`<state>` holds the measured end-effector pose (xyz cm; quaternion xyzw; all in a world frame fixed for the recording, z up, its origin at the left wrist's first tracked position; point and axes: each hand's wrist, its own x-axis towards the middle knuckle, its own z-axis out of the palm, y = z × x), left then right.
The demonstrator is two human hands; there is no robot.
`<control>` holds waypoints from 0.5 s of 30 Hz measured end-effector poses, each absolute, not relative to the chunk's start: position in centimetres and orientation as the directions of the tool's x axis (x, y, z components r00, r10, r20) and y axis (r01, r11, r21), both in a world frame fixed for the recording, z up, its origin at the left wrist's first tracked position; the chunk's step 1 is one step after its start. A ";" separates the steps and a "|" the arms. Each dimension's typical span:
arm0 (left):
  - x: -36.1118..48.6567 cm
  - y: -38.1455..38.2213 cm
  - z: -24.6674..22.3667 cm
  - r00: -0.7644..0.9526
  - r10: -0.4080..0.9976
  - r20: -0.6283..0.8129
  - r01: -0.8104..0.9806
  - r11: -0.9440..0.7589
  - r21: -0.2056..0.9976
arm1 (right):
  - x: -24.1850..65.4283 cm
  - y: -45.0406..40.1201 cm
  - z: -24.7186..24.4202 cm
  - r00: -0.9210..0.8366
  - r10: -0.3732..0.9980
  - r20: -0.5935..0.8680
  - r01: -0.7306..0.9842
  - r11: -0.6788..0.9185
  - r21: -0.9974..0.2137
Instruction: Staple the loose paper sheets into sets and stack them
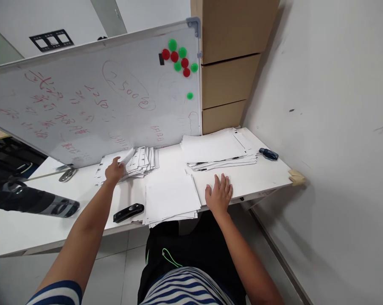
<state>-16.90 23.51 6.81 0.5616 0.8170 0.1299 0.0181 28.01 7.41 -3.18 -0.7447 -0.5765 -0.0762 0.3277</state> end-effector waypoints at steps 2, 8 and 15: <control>-17.9 23.4 6.8 -0.331 0.940 0.084 0.897 0.285 0.337 | 28.0 7.4 -3.2 0.329 0.808 0.489 0.906 -0.123 -0.406; -19.8 22.8 6.0 -0.299 0.946 0.124 0.815 0.186 0.549 | 28.0 7.5 -3.3 0.335 0.811 0.481 0.894 -0.112 -0.434; -19.8 22.7 5.9 -0.383 0.912 0.147 0.734 0.203 0.648 | 28.1 7.5 -3.6 0.326 0.804 0.497 0.899 -0.102 -0.426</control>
